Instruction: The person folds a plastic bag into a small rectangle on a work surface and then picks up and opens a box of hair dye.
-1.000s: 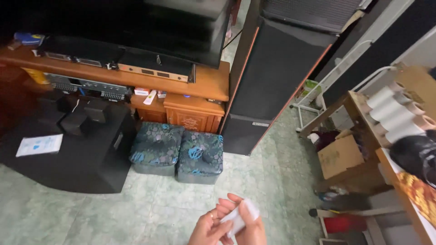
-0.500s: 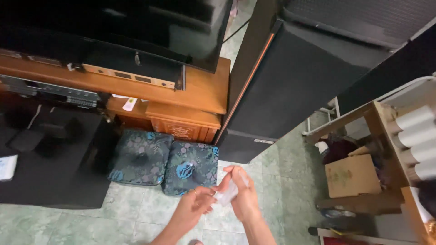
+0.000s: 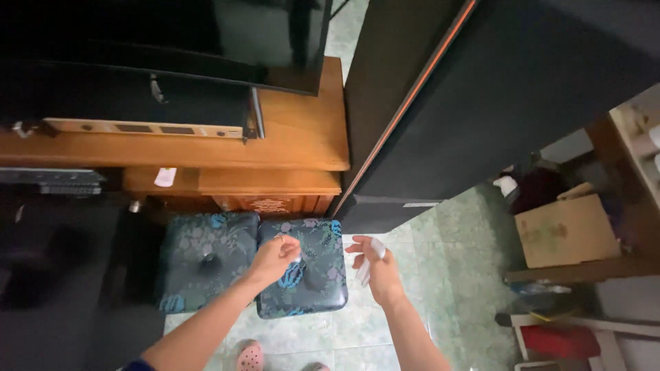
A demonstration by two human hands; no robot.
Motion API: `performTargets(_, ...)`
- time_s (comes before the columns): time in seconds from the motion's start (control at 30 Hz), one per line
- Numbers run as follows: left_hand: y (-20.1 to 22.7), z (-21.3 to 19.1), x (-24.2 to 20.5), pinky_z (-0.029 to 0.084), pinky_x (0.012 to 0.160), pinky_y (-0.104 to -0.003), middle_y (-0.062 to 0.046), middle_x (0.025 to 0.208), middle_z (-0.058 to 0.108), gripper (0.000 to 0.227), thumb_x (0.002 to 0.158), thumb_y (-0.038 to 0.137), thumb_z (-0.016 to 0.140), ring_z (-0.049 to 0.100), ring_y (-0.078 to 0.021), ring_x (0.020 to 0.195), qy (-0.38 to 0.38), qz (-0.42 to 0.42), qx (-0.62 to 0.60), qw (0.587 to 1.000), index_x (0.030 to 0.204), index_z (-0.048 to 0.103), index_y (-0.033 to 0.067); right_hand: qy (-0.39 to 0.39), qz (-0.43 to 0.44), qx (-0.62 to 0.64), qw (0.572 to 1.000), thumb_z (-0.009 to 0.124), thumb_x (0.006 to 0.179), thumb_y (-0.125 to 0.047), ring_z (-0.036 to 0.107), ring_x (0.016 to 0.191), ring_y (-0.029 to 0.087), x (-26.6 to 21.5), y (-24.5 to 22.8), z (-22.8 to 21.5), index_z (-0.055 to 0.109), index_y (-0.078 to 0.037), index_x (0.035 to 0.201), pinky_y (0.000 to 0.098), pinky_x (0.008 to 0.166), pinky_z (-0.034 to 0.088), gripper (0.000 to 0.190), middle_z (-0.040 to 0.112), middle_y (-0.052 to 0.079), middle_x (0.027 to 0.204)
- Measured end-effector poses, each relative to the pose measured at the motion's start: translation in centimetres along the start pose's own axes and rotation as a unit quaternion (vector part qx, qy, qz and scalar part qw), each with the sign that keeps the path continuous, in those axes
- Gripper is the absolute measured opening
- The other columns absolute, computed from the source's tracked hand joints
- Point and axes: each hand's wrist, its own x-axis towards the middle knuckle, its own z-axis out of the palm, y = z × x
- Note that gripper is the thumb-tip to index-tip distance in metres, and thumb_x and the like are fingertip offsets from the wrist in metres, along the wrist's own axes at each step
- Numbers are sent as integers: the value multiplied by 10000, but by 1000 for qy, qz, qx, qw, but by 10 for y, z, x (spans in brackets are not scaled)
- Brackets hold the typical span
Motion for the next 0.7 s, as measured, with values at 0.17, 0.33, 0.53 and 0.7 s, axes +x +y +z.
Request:
performTargets(0.17, -40, 3, 116, 557, 894, -376, -121, 1161, 681, 340, 881, 322, 640, 668, -260, 1049, 113, 127, 84, 982, 1143, 650, 104, 29, -106, -102, 989, 378, 1004, -235, 592, 579, 158, 82, 30, 11, 680, -53, 1106, 278, 585, 504, 368, 729, 122, 904)
performTargets(0.33, -29, 3, 188, 391, 1061, -526, -281, 1283, 543, 457, 925, 179, 579, 487, -456, 1226, 144, 217, 97, 961, 1329, 508, -21, 18, -181, -148, 972, 333, 1015, -279, 583, 619, 138, 199, 88, 20, 693, -106, 1112, 266, 623, 486, 411, 683, 70, 785)
performTargets(0.53, -45, 11, 282, 266, 1140, -542, -358, 1385, 363, 555, 920, 159, 605, 324, -502, 1340, 205, 247, 91, 943, 1387, 397, -59, 20, -268, -156, 951, 430, 981, -177, 604, 1061, 284, 282, 102, 60, 494, -69, 1377, 439, 989, 451, 415, 623, 199, 1117)
performTargets(0.7, -73, 12, 362, 368, 1057, -489, -302, 1184, 495, 464, 904, 319, 642, 459, -464, 1213, 265, 257, 153, 917, 1106, 555, -90, 47, -323, -119, 938, 478, 953, -182, 549, 1067, 280, 406, 130, 64, 549, -50, 1259, 450, 980, 411, 341, 597, 173, 1101)
